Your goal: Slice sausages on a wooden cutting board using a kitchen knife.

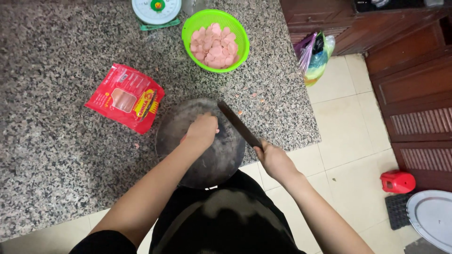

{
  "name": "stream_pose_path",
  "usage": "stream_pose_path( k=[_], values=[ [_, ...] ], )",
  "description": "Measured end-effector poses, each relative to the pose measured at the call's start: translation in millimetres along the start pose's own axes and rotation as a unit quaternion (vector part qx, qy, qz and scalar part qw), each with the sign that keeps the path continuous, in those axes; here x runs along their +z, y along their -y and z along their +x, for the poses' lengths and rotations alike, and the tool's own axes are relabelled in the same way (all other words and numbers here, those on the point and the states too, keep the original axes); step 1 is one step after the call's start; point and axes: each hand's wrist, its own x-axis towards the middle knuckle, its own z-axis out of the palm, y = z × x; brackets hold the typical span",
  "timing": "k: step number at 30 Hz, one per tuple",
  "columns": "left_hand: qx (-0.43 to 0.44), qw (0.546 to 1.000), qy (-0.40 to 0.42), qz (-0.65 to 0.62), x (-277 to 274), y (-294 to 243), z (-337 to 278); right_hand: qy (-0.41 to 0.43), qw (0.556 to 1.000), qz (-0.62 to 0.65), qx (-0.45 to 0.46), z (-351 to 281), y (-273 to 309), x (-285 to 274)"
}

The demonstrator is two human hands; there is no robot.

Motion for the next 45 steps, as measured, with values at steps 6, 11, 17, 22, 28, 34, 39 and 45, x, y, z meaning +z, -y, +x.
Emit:
stream_pose_path(
  k=[6, 11, 17, 22, 28, 34, 39, 45],
  values=[
    [-0.016, 0.991, -0.101, -0.083, -52, 8, 21, -0.001, 1.000, -0.021, -0.012, 9, -18, 4],
    [0.041, 0.961, -0.257, -0.096, -131, -17, 76, -0.007, 0.998, -0.020, -0.051, 19, -32, 2],
    [0.059, 0.916, -0.330, -0.223, -163, -55, 129, 0.011, 0.996, -0.013, -0.084, 26, -35, -25],
    [0.039, 0.918, -0.389, -0.064, -150, -52, 95, 0.027, 0.987, -0.031, -0.153, 46, -53, -35],
    [-0.118, 0.878, -0.460, -0.059, -104, -35, -45, 0.023, 0.953, 0.079, -0.292, 75, -40, -23],
    [-0.277, 0.750, -0.600, -0.003, -29, -74, -201, 0.028, 0.907, -0.008, -0.420, 125, -20, 26],
    [-0.434, 0.631, -0.635, -0.103, 50, -100, -274, -0.032, 0.890, -0.146, -0.432, 134, -4, 39],
    [-0.431, 0.503, -0.706, -0.249, 82, -176, -291, -0.108, 0.772, -0.117, -0.616, 83, -4, 39]
  ],
)
